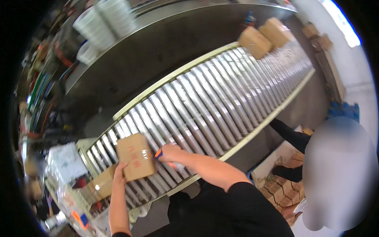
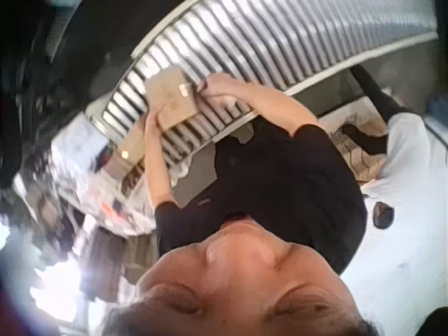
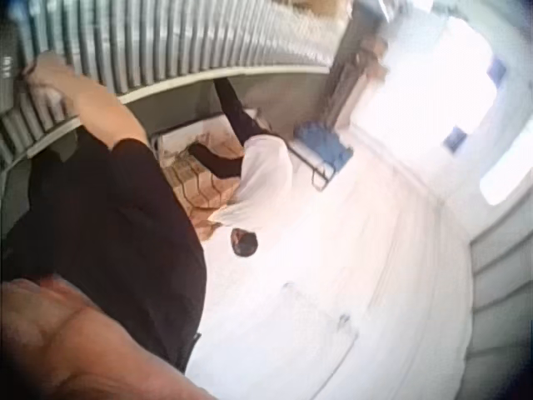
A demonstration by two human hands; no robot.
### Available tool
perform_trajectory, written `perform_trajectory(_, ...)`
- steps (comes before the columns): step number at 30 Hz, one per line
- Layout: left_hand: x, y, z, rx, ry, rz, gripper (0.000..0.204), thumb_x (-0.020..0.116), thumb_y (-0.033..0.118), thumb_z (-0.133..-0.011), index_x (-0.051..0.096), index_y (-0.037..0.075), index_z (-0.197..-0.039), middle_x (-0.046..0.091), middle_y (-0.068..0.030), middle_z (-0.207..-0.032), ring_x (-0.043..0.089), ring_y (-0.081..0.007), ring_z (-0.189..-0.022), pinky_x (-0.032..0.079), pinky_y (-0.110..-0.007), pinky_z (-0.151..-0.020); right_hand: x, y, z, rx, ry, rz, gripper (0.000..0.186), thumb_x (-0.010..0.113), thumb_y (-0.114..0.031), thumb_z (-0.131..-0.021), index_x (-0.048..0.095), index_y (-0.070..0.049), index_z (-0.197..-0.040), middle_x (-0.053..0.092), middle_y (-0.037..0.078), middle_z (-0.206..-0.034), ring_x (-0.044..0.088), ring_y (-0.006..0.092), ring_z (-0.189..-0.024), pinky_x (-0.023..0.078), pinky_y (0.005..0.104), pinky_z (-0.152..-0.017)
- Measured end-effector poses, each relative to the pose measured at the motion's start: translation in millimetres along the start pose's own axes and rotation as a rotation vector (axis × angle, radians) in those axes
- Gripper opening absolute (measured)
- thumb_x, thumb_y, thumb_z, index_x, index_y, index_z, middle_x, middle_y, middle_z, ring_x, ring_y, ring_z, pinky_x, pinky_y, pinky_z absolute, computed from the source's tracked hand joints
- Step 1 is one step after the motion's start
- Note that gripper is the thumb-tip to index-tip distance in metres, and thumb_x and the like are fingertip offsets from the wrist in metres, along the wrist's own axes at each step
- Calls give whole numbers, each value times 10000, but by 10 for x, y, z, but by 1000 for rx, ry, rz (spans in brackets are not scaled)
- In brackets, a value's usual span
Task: The person uses a handheld tape dispenser to seal the top seam of cardboard boxes moving along a roller conveyor belt. They apply tape to each box as it passes and then push the sealed box forward. A coworker is visible in the background handling other boxes.
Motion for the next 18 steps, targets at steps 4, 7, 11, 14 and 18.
perform_trajectory(4, 567, -197, -178, 39, 35, 213, 776, 748, 303, -920, 516, 4, -1597, 676, -211, -1483, 683, -392, -1332, 551, -542, -1175, 209, 786, 611, -85, -164, -376, 622, 777, -548, -985, 780, -39, -1344, 811, 243, -1105, 783, 314, -1014, 595, 434, -924)
perform_trajectory(7, 1725, -241, -688, 9, -110, 77, 767, 759, 295, -928, 521, 26, -1605, 684, -191, -1469, 688, -372, -1323, 557, -514, -1167, 396, 1680, 1317, -37, 205, -612, 738, 834, -599, -921, 746, -78, -1437, 828, 172, -1084, 791, 264, -940, 596, 406, -897)
perform_trajectory(11, 3617, -677, -1793, 109, 5, -373, 802, 864, 358, -950, 526, 15, -1590, 683, -164, -1492, 682, -320, -1357, 579, -441, -1121, 244, 2274, 1962, 23, 325, -1098, 538, 868, -318, -982, 747, -8, -1406, 789, 31, -1000, 671, 71, -894, 582, 296, -825)
perform_trajectory(14, 4616, -651, -2055, 123, 150, -988, 1074, 943, 638, -775, 576, -21, -1540, 754, -206, -1390, 764, -320, -1220, 599, -449, -1073, -157, 2454, 2327, 258, 489, -831, 574, 853, -219, -980, 697, 42, -1468, 797, 67, -1152, 690, 101, -1032, 584, 316, -948)
perform_trajectory(18, 4947, -493, -1518, 794, 208, -1181, 870, 748, 649, -951, 617, -21, -1489, 750, -263, -1339, 744, -455, -1134, 602, -511, -1050, -423, 2429, 2515, 59, 765, -958, 530, 781, -90, -993, 663, 62, -1487, 760, 92, -1207, 698, 136, -1070, 576, 338, -994)
Point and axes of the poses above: each hand's wrist, its own z-axis away from the middle knuckle, its own x-axis out of the palm, y = z × x, the point moved 7 cm from there along -z, towards the middle knuckle
